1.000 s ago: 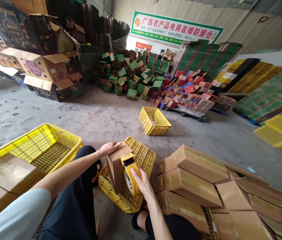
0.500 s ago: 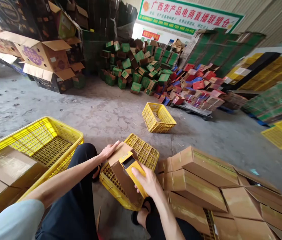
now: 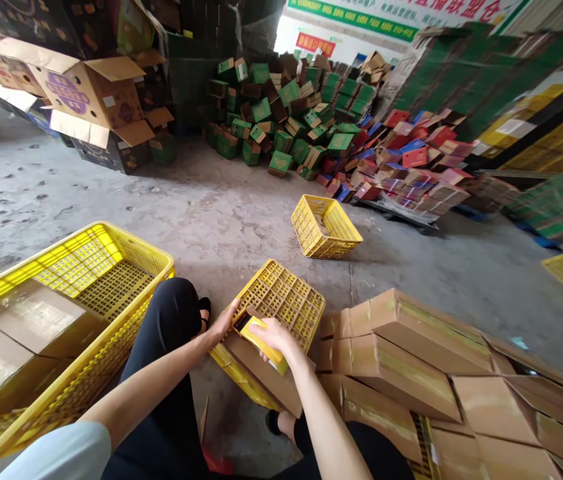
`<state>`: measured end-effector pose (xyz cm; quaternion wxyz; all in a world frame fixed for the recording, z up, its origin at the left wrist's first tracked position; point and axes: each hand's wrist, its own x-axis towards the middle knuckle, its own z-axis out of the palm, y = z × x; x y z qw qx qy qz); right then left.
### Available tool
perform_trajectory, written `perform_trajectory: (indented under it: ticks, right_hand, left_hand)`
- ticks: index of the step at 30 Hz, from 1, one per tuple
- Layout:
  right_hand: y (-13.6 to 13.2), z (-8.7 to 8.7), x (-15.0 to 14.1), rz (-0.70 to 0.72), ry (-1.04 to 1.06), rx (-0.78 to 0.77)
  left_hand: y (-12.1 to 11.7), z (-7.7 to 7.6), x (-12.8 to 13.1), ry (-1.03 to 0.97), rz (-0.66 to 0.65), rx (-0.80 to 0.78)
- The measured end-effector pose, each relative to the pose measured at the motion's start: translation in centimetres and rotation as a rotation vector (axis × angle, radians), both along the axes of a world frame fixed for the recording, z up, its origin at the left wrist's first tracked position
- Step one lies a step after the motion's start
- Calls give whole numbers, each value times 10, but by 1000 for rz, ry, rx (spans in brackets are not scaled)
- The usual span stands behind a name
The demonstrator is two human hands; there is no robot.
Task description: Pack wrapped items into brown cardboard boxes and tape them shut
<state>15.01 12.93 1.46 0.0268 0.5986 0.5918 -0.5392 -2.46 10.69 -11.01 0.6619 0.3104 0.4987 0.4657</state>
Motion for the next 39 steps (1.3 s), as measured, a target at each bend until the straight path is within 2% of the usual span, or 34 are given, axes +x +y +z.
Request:
perform_trajectory:
  ticks: [5, 12, 15, 19, 23, 27, 32, 36, 39]
  right_hand:
    - [25, -11, -8, 46, -91, -106]
    - [22, -10, 2, 68, -70, -152]
    - [20, -8, 2, 75, -42, -157]
    - [20, -5, 3, 86, -15, -153]
    - [23, -5, 5, 101, -11, -166]
    - [25, -7, 6, 120, -37, -189]
    - [25, -6, 3, 147, -98, -170]
    - [25, -8, 0, 178, -156, -99]
    - [30, -5, -3, 210, -202, -111]
  left_hand:
    - [3, -4, 2, -244, 20, 43]
    - [1, -9, 11, -318, 75, 122]
    - [-2, -12, 8, -335, 115, 102]
    - [-10, -14, -2, -409, 55, 6]
    - [-19, -14, -9, -461, -1, 29]
    - [-29, -20, -10, -402, -102, 67]
    - [-37, -24, -9, -197, -227, 79]
    - [-38, -20, -9, -130, -250, 51]
    - [-37, -15, -10, -122, -231, 28]
